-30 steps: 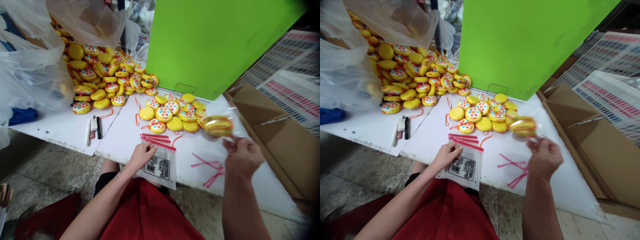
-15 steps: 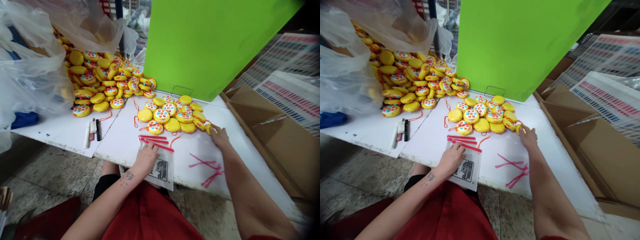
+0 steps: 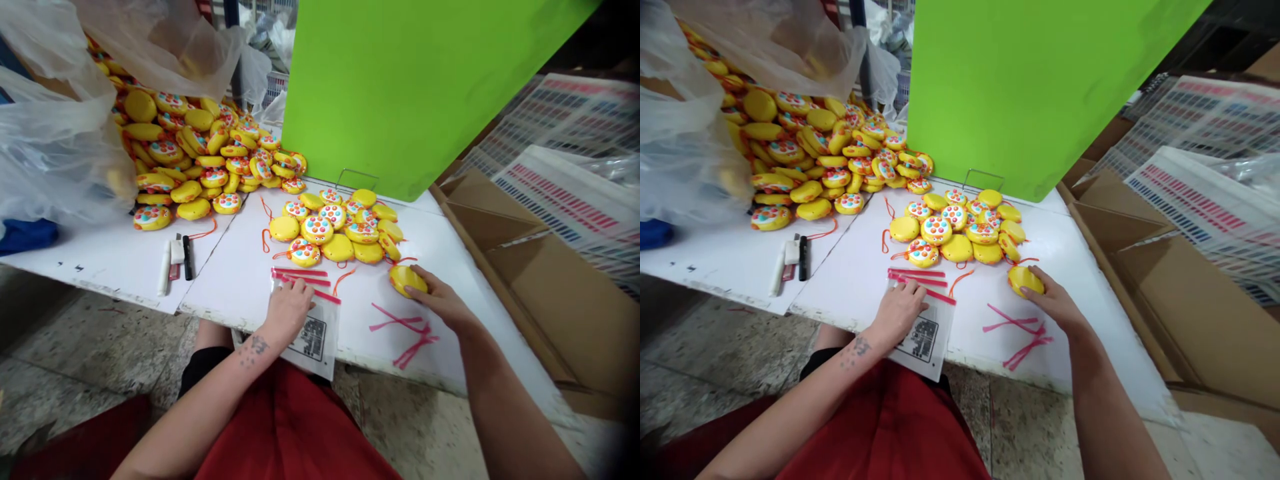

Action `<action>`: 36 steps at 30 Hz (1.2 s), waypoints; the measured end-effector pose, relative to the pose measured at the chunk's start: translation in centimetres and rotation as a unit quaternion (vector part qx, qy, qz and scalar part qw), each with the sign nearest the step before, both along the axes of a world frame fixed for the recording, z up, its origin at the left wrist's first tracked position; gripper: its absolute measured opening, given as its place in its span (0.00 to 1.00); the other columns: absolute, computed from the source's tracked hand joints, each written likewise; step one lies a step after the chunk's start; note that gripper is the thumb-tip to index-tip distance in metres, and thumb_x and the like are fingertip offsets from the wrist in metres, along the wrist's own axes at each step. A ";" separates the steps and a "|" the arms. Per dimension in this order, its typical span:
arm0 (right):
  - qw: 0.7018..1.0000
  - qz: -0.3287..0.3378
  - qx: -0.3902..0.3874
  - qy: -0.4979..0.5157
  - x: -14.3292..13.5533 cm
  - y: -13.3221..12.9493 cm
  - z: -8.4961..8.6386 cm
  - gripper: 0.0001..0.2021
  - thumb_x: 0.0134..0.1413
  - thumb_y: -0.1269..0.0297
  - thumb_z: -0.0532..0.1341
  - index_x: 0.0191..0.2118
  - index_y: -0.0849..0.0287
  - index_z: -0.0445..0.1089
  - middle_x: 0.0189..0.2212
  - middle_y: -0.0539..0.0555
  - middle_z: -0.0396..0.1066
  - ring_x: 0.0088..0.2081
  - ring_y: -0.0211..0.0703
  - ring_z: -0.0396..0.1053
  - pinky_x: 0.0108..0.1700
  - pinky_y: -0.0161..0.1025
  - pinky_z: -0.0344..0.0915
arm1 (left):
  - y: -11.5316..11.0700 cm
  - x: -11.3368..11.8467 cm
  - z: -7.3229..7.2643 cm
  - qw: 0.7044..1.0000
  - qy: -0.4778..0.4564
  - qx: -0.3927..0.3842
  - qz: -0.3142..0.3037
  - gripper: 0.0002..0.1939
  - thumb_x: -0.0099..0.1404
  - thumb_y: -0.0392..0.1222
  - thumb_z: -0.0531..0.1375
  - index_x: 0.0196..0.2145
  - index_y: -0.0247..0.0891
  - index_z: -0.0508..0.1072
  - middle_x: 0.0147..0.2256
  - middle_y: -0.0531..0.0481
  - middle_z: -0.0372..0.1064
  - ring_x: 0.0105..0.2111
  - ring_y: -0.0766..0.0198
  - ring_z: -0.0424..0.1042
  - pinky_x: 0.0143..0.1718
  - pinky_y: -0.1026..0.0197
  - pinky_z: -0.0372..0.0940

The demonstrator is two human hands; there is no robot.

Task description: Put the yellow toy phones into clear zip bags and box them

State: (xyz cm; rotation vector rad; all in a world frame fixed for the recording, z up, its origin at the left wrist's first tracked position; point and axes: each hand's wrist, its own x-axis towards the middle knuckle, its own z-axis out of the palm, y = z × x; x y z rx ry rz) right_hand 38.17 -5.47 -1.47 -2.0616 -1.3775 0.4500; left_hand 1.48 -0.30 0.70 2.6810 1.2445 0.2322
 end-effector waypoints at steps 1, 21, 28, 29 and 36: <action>0.999 0.024 -0.019 0.030 -0.2 -0.1 0.1 0.37 0.41 0.46 0.64 0.58 0.56 0.60 0.54 0.59 0.64 0.50 0.53 0.65 0.50 0.45 0.64 | 0.1 0.0 0.0 1.000 0.000 0.006 -0.004 0.08 0.64 0.42 0.56 0.40 0.37 0.66 0.40 0.44 0.64 0.40 0.53 0.65 0.37 0.55 0.61; 0.998 -0.003 -0.058 0.038 -5.0 0.9 1.3 0.48 0.33 0.49 0.69 0.62 0.56 0.51 0.55 0.61 0.60 0.53 0.58 0.61 0.53 0.54 0.61 | 0.0 -0.6 -1.6 0.999 -0.033 0.038 0.011 0.09 0.65 0.45 0.55 0.39 0.39 0.66 0.39 0.46 0.63 0.38 0.56 0.63 0.38 0.55 0.58; 0.912 -0.021 0.124 0.391 -13.8 1.3 1.6 0.29 0.43 0.50 0.66 0.51 0.52 0.61 0.48 0.54 0.67 0.45 0.46 0.68 0.44 0.43 0.70 | -0.2 -1.0 -1.4 0.994 -0.112 0.012 0.003 0.16 0.65 0.51 0.52 0.44 0.36 0.65 0.42 0.42 0.65 0.44 0.52 0.62 0.44 0.50 0.58; 0.884 -0.012 0.127 0.449 -15.6 1.4 1.6 0.26 0.44 0.50 0.65 0.49 0.53 0.63 0.48 0.54 0.67 0.45 0.45 0.69 0.43 0.42 0.70 | -0.2 -1.2 -1.3 0.989 -0.146 -0.007 -0.002 0.22 0.65 0.54 0.52 0.48 0.34 0.63 0.45 0.41 0.64 0.46 0.51 0.62 0.46 0.50 0.58; 0.798 -0.005 0.087 0.596 -23.8 1.9 1.3 0.22 0.49 0.52 0.63 0.49 0.55 0.65 0.48 0.55 0.69 0.45 0.45 0.69 0.41 0.39 0.70 | 0.0 -2.1 -0.8 0.951 -0.285 -0.104 -0.051 0.55 0.51 0.69 0.56 0.64 0.36 0.36 0.60 0.34 0.49 0.58 0.44 0.52 0.56 0.43 0.49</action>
